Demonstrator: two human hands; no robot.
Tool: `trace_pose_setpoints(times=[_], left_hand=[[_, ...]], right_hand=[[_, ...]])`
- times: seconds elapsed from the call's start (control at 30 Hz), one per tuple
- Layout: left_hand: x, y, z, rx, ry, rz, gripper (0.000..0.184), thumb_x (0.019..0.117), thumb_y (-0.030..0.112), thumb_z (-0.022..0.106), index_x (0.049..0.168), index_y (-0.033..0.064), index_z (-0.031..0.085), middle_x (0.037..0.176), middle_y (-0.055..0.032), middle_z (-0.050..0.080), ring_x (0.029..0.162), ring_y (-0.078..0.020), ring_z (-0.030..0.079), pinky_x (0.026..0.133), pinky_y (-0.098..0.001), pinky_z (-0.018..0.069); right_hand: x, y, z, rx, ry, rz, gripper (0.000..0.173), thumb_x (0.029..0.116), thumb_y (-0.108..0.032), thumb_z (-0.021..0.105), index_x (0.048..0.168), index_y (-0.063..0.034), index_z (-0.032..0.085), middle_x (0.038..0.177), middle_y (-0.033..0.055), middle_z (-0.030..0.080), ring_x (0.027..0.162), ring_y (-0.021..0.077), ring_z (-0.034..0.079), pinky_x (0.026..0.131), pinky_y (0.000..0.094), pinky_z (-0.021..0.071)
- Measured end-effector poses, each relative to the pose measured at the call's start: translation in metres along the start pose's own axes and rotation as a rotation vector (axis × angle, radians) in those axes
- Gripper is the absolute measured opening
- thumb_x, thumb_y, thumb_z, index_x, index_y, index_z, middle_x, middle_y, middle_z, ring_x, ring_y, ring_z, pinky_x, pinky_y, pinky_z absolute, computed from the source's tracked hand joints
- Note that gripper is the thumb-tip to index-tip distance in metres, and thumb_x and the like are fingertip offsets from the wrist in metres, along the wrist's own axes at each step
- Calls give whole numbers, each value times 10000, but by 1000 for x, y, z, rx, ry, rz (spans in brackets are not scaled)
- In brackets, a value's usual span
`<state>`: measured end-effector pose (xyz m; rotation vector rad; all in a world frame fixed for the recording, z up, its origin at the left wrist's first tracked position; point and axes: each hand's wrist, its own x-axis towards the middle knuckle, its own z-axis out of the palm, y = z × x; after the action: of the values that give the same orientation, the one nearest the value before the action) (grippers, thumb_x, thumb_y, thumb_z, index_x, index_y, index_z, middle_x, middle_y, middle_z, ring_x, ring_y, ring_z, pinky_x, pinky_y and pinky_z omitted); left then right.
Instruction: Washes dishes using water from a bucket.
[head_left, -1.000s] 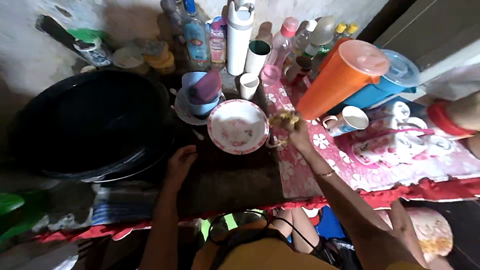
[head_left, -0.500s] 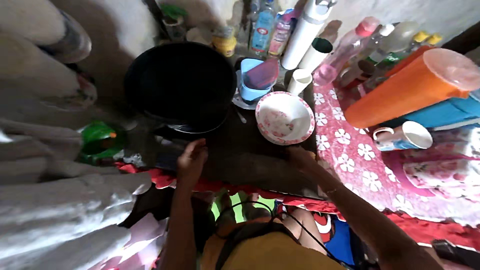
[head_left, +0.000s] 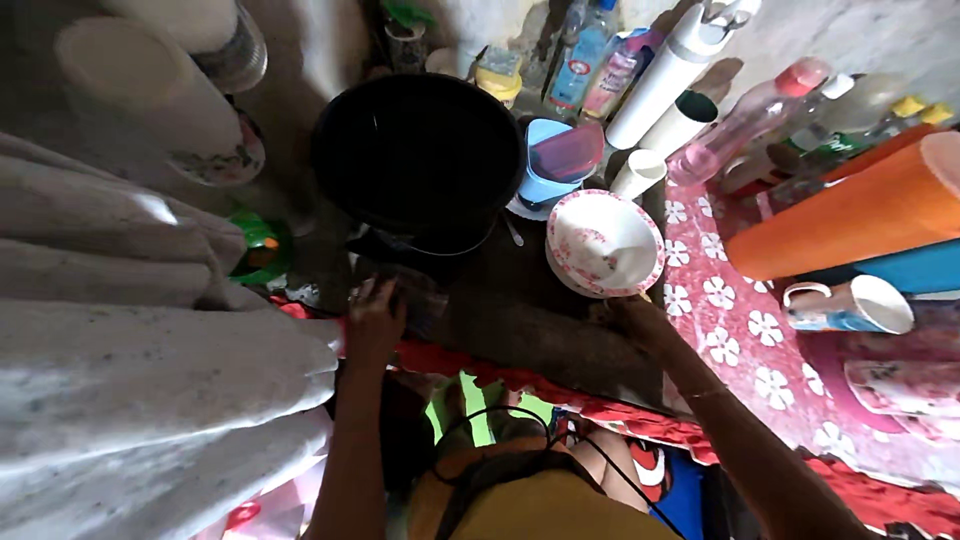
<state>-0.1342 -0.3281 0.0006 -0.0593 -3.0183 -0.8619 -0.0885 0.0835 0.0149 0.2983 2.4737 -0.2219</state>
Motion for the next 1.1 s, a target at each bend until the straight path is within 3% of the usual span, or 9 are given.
trace_pose_setpoints(times=[0.07,0.13,0.27,0.47,0.6,0.8,0.9,0.97,1.1], left_hand=[[5,2,-2,94,-181,-65,482,1024,298,633,1410,12,591,1566,-307,384,1471,-499,327,1169,-670,264],[3,-1,0,114,-176,-66,509,1012,342,650,1406,25,601,1575,-315,363,1482,-509,300,1151,-700,258],[-1,10,-15,-7,-177,-204,495,1009,220,665,1429,-19,562,1601,-347,283,1502,-537,219,1209,-641,168],[-2,6,-14,-42,-136,-196,462,1003,174,666,1404,-39,579,1566,-374,326,1491,-547,236,1206,-657,155],[-3,2,-11,1,-152,-176,469,1015,209,654,1423,-8,575,1575,-369,316,1491,-535,253,1203,-656,161],[-2,0,-11,-67,-112,-132,438,997,160,671,1392,-17,602,1573,-367,322,1476,-557,264,1187,-671,188],[-2,-4,-8,-72,-81,-109,438,982,152,689,1373,-30,613,1545,-384,350,1457,-579,279,1170,-699,190],[-1,-2,-10,-50,-101,-133,447,987,164,684,1387,-19,605,1555,-375,345,1466,-570,269,1173,-694,188],[0,-2,-9,-15,-113,-134,452,1001,192,669,1399,-11,599,1569,-344,352,1481,-547,261,1175,-690,182]], right_hand=[[-7,-15,0,16,30,-76,316,1025,-140,599,1269,53,656,1317,300,618,1276,471,563,1088,606,417],[-11,-32,7,123,146,-178,282,1019,-132,601,1218,48,687,1238,294,657,1212,463,604,1063,593,445],[-4,-122,-1,257,131,-270,342,1053,-91,523,1363,25,611,1358,285,603,1284,443,573,1101,552,438],[70,-223,6,449,2,-648,282,1057,-72,529,1270,56,662,1246,270,669,1189,397,634,1058,522,469],[65,-190,2,409,-35,-624,286,1061,-85,532,1291,21,663,1283,237,663,1198,368,638,1056,514,480],[18,-69,-1,221,71,-543,305,1059,-125,505,1223,59,684,1221,283,675,1185,452,628,1057,612,443],[16,-95,0,343,167,-632,285,1042,-88,531,1198,76,703,1231,281,679,1190,440,631,1066,579,450],[35,-139,4,435,146,-737,287,1040,-78,541,1237,60,697,1291,266,663,1242,406,614,1107,532,437],[76,-225,18,496,84,-920,301,1037,-58,556,1304,22,672,1284,236,674,1199,361,648,1062,497,489]])
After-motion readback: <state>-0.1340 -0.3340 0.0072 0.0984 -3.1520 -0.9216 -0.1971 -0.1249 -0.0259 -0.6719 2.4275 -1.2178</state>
